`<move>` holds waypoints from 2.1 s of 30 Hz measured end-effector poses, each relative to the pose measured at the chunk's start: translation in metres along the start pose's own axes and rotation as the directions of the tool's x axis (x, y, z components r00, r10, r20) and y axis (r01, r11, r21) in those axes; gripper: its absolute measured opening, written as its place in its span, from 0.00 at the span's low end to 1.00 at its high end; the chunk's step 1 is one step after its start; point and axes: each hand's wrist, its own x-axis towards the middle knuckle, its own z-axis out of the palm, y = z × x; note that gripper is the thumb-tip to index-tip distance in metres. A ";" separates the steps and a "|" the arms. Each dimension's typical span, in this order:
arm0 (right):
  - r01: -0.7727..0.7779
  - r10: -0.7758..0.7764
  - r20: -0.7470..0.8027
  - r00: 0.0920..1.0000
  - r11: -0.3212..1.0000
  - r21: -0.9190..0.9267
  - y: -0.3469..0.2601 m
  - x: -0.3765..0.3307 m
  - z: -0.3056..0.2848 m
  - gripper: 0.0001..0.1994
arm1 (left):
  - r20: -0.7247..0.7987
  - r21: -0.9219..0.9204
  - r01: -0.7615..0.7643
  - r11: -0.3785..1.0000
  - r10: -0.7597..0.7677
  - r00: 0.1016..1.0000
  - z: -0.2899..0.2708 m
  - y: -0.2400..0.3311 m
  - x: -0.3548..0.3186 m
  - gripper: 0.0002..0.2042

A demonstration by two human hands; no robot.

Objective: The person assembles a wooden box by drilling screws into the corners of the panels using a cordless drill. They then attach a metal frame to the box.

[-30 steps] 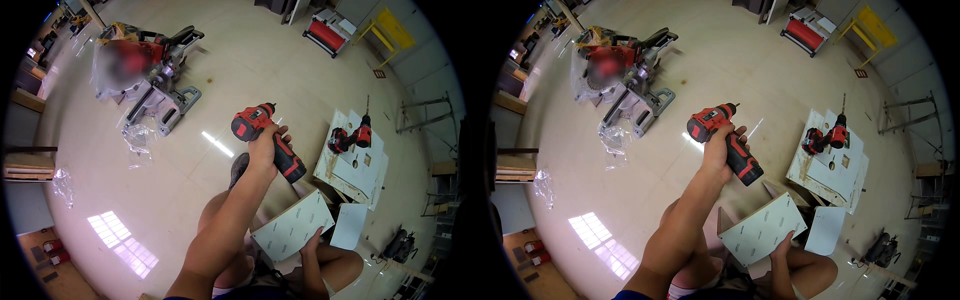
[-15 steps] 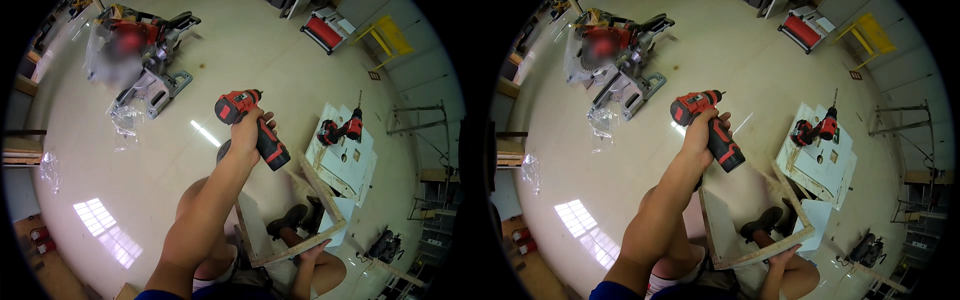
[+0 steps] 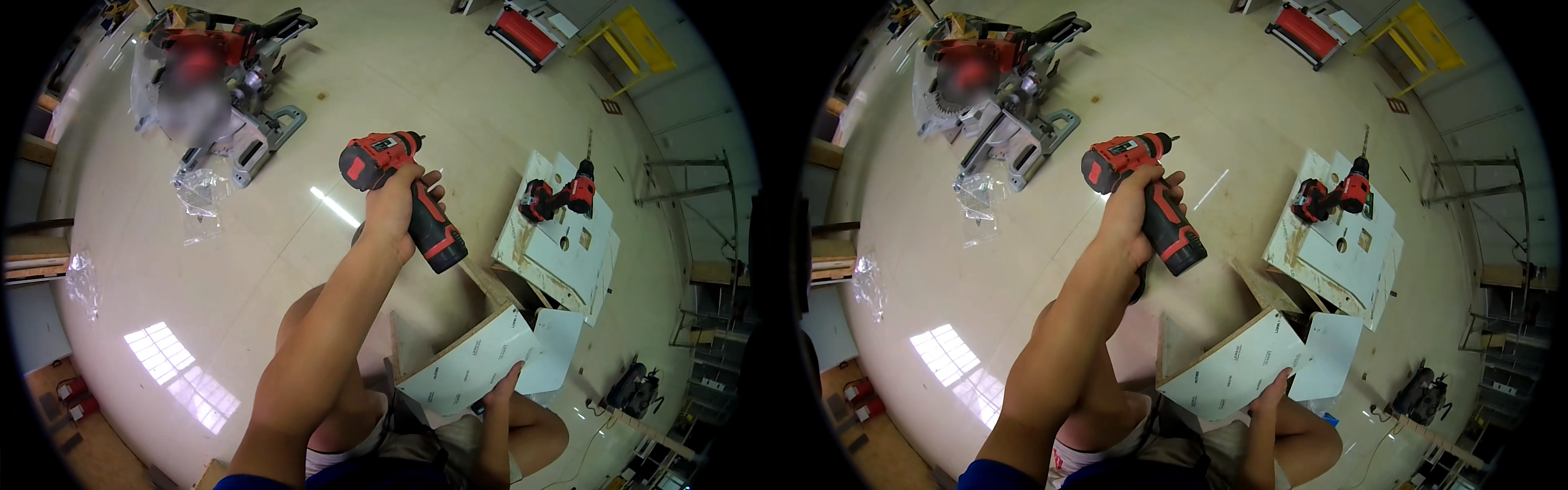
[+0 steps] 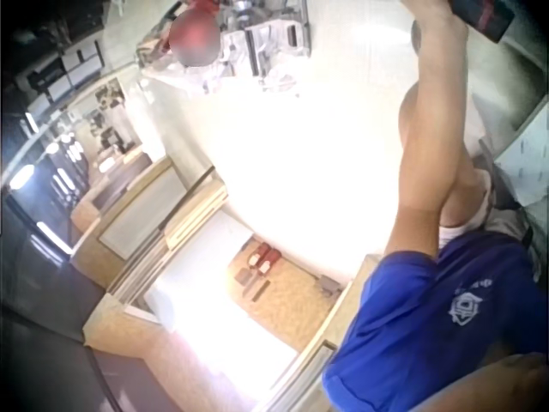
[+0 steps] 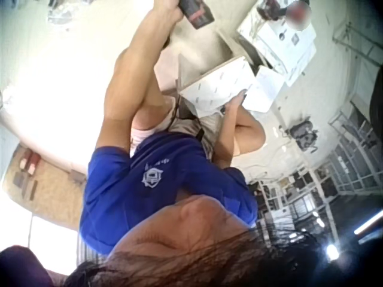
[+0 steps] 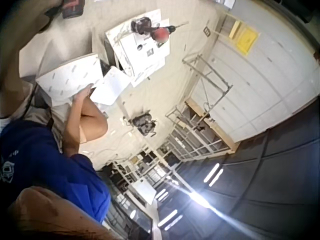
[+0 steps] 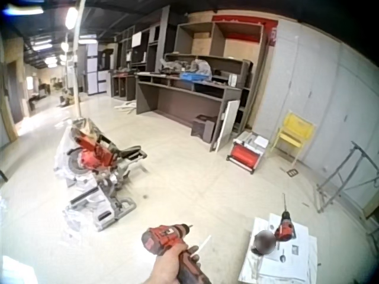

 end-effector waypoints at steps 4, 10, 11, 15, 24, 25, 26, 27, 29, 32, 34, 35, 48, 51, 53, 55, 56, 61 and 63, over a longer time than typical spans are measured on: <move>-0.094 0.092 0.023 0.995 0.992 0.081 0.026 0.007 0.004 0.36 | 0.035 0.033 -0.006 0.999 0.005 0.999 -0.004 0.003 -0.002 0.13; -0.174 0.150 0.126 0.981 0.963 0.205 0.044 0.011 0.032 0.37 | 0.000 0.042 0.003 0.999 -0.003 1.000 -0.004 0.005 -0.001 0.12; -0.169 0.146 0.121 0.982 0.963 0.211 0.046 0.011 0.033 0.38 | -0.009 0.044 -0.001 0.999 0.001 1.000 -0.003 0.004 -0.001 0.13; -0.105 0.103 0.020 0.994 0.986 0.127 0.059 0.020 0.024 0.41 | -0.025 0.078 0.050 0.996 -0.048 0.999 -0.002 0.005 0.001 0.14; -0.365 0.278 0.237 0.931 0.754 0.546 0.001 0.073 0.025 0.41 | -0.085 0.251 0.064 0.966 -0.044 0.995 0.001 0.000 0.005 0.11; -0.380 0.311 0.218 0.925 0.739 0.556 0.003 0.083 0.017 0.39 | -0.091 0.275 0.060 0.960 -0.036 0.995 0.003 -0.003 0.007 0.11; -0.397 0.349 0.198 0.916 0.723 0.565 0.008 0.091 0.007 0.38 | -0.107 0.289 0.062 0.955 -0.032 0.994 0.005 -0.005 0.008 0.11; -0.414 0.385 0.178 0.905 0.707 0.573 0.015 0.098 -0.001 0.36 | -0.123 0.301 0.063 0.951 -0.027 0.992 0.010 -0.007 0.008 0.11; -0.452 0.427 0.177 0.887 0.722 0.524 0.023 0.105 -0.007 0.33 | -0.133 0.319 0.055 0.946 -0.012 0.991 0.013 -0.008 0.007 0.11; -0.457 0.460 0.146 0.876 0.694 0.556 0.038 0.109 -0.024 0.32 | -0.116 0.311 0.056 0.949 -0.020 0.993 0.022 -0.014 0.008 0.12; -0.481 0.481 0.171 0.860 0.653 0.585 0.024 0.102 -0.004 0.31 | -0.116 0.323 0.048 0.945 -0.011 0.993 0.024 -0.017 0.009 0.12; -0.480 0.479 0.175 0.861 0.645 0.595 0.026 0.102 -0.007 0.31 | -0.109 0.329 0.051 0.943 -0.016 0.994 0.027 -0.020 0.010 0.12; -0.439 0.441 0.174 0.880 0.620 0.650 0.036 0.111 -0.014 0.31 | -0.104 0.411 0.108 0.905 -0.072 0.992 0.040 -0.045 0.004 0.13; -0.437 0.455 0.150 0.878 0.635 0.637 0.027 0.108 -0.003 0.30 | -0.097 0.478 0.160 0.864 -0.129 0.987 0.036 -0.043 0.003 0.15; -0.444 0.468 0.141 0.872 0.635 0.632 0.021 0.106 0.004 0.29 | -0.107 0.599 0.211 0.773 -0.184 0.977 0.033 -0.040 0.005 0.15; -0.448 0.475 0.145 0.868 0.623 0.641 0.020 0.106 0.003 0.29 | 0.005 0.852 0.122 0.509 -0.241 0.971 0.023 -0.035 0.013 0.15; -0.438 0.464 0.141 0.875 0.631 0.640 0.020 0.105 0.002 0.29 | 0.012 0.900 0.107 0.423 -0.268 0.963 0.023 -0.039 0.010 0.15; -0.424 0.463 0.110 0.879 0.655 0.626 0.020 0.102 0.005 0.29 | -0.035 0.965 0.168 0.202 -0.534 0.845 0.029 -0.072 -0.003 0.16; -0.410 0.474 0.088 0.876 0.637 0.653 0.022 0.101 0.004 0.29 | -0.035 0.962 0.183 0.204 -0.569 0.821 0.031 -0.092 -0.004 0.13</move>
